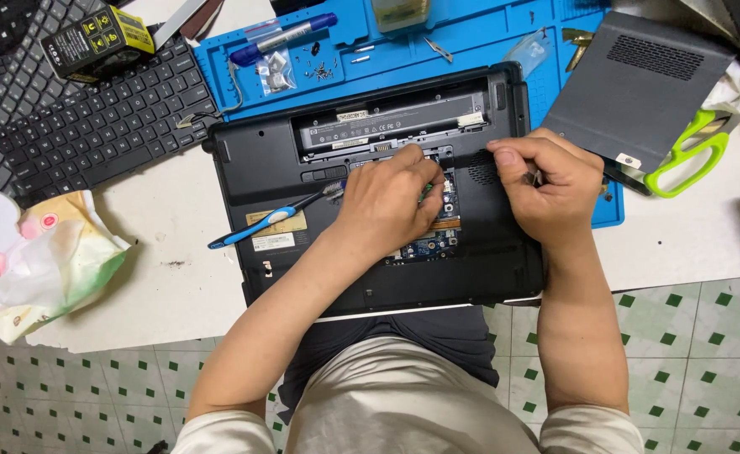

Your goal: The person is performing maintenance on a laptop, including reseating the RAM module, cleaning the battery area with a brush, and reinstalling the battery.

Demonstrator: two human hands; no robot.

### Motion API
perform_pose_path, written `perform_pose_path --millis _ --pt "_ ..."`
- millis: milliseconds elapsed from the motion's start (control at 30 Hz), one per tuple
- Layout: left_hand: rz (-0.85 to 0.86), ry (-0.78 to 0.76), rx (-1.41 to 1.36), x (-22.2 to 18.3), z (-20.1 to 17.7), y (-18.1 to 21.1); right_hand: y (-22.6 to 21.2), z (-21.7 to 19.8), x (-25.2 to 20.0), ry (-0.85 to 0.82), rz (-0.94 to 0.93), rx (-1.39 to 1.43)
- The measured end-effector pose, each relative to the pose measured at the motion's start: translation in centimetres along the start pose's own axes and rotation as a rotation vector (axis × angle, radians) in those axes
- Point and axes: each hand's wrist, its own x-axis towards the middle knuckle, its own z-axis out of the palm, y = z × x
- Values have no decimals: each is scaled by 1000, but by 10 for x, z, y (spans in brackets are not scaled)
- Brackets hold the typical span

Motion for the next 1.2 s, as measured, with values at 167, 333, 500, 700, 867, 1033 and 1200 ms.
perform_pose_path --millis 167,333,500,700,867,1033,1200 --pt "27 -13 15 2 -3 0 -1 0 1 -2 -4 4" --pt "26 -55 12 7 -8 3 1 0 0 -5 -24 -17" --pt "26 -107 25 9 -13 4 2 -1 0 -9 -16 -9" --pt "42 -144 92 11 -20 11 1 0 1 0 -16 13" --pt "108 -90 31 3 -22 10 1 -3 -2 -7 1 -10" --pt "185 13 -31 -34 -4 -8 -17 -19 -11 -79 170 -226" --pt "-24 266 106 -71 -5 12 -39 -19 -13 -300 214 -221"
